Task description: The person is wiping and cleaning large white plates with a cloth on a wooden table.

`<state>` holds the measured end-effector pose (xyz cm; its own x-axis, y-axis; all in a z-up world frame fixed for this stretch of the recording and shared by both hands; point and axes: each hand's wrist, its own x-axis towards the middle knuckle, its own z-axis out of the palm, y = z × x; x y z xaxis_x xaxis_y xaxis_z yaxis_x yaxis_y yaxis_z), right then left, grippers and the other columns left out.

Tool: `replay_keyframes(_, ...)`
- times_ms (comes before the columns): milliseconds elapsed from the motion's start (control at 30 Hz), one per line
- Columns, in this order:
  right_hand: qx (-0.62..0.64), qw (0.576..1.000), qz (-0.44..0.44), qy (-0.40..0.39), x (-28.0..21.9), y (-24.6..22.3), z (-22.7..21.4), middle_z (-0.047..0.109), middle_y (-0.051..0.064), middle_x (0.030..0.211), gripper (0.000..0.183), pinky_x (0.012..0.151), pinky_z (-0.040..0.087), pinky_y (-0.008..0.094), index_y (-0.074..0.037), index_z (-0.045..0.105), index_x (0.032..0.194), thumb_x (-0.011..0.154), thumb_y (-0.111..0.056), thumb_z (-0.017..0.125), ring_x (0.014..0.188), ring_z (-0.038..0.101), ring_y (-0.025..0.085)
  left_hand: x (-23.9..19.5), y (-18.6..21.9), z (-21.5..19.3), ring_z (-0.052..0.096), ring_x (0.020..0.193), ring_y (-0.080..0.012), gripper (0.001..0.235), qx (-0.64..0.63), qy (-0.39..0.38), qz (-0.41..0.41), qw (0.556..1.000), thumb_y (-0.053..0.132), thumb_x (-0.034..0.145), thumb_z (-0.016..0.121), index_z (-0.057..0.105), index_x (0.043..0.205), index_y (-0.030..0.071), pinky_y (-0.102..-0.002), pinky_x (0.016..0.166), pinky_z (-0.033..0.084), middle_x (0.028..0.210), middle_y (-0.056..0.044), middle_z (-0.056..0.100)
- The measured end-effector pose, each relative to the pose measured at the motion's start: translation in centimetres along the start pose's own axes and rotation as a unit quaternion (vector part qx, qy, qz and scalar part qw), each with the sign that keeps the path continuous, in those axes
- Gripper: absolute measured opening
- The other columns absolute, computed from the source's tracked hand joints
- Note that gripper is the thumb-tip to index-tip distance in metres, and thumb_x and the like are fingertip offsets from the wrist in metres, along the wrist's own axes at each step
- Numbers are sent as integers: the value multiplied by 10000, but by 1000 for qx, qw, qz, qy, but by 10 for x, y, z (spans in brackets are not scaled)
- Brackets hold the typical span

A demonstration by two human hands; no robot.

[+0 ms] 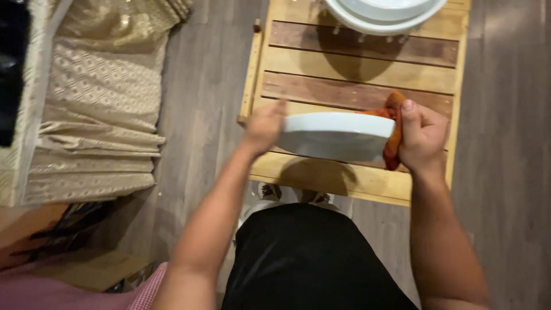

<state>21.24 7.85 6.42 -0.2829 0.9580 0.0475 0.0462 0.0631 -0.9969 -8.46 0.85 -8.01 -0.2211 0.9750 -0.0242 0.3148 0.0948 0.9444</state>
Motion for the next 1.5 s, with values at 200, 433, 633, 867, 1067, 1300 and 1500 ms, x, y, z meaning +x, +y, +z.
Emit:
replay_keyframes(200, -460, 872, -168, 5, -9, -2, 14, 630, 140, 683, 411, 664, 453, 439, -72, 696, 766, 1035, -382, 720, 602, 562, 337, -15, 118, 46, 669, 696, -284, 524, 4, -71, 54, 996, 436, 1114, 455, 682, 901, 14, -432, 704, 554, 770, -175, 694)
replay_keyframes(433, -470, 839, -274, -8, -14, -6, 26, 610, 80, 724, 310, 695, 376, 423, -116, 667, 799, 991, -349, 734, 617, 543, 311, -21, 127, 57, 720, 771, -387, 428, 124, 74, 117, 983, 366, 1040, 466, 761, 848, 122, -517, 695, 558, 815, -143, 736)
replay_keyframes(633, -266, 957, -114, 3, -8, 35, -8, 636, 152, 674, 370, 616, 434, 440, -16, 689, 810, 992, -335, 643, 584, 579, 278, -13, 101, 34, 686, 685, -416, 537, 143, 92, 58, 984, 384, 1046, 475, 686, 672, 61, -520, 650, 522, 718, -212, 684)
replay_keyframes(867, 119, 991, -27, -56, 6, 59, -26, 731, 257, 1008, 489, 725, 566, 365, 109, 621, 1110, 1095, -354, 466, 803, 705, 251, -10, 99, 33, 643, 652, -438, 565, 108, 105, 85, 985, 378, 1067, 442, 616, 667, 19, -534, 623, 477, 687, -245, 637)
replay_keyframes(1067, -311, 948, -59, -30, -7, -28, 34, 682, 146, 700, 403, 601, 501, 383, -42, 718, 871, 1036, -379, 573, 560, 626, 229, -8, 105, 57, 667, 705, -436, 437, 178, 77, 150, 969, 301, 1057, 424, 696, 831, 44, -555, 650, 507, 739, -226, 676)
replay_keyframes(1300, -489, 810, -313, -77, -1, -28, 44, 609, 100, 664, 350, 661, 422, 444, -98, 658, 719, 958, -351, 692, 649, 594, 303, -11, 80, 58, 679, 747, -432, 490, 196, 59, 105, 973, 329, 1065, 427, 714, 768, 66, -556, 696, 530, 771, -227, 693)
replay_keyframes(1500, -29, 993, 52, -105, -3, 31, -5, 718, 162, 836, 485, 730, 537, 377, -47, 753, 1060, 1060, -411, 433, 704, 676, 226, -17, 28, 7, 409, 484, -262, 584, 6, 141, 49, 989, 349, 1074, 498, 468, 609, -3, -460, 494, 307, 521, -174, 421)
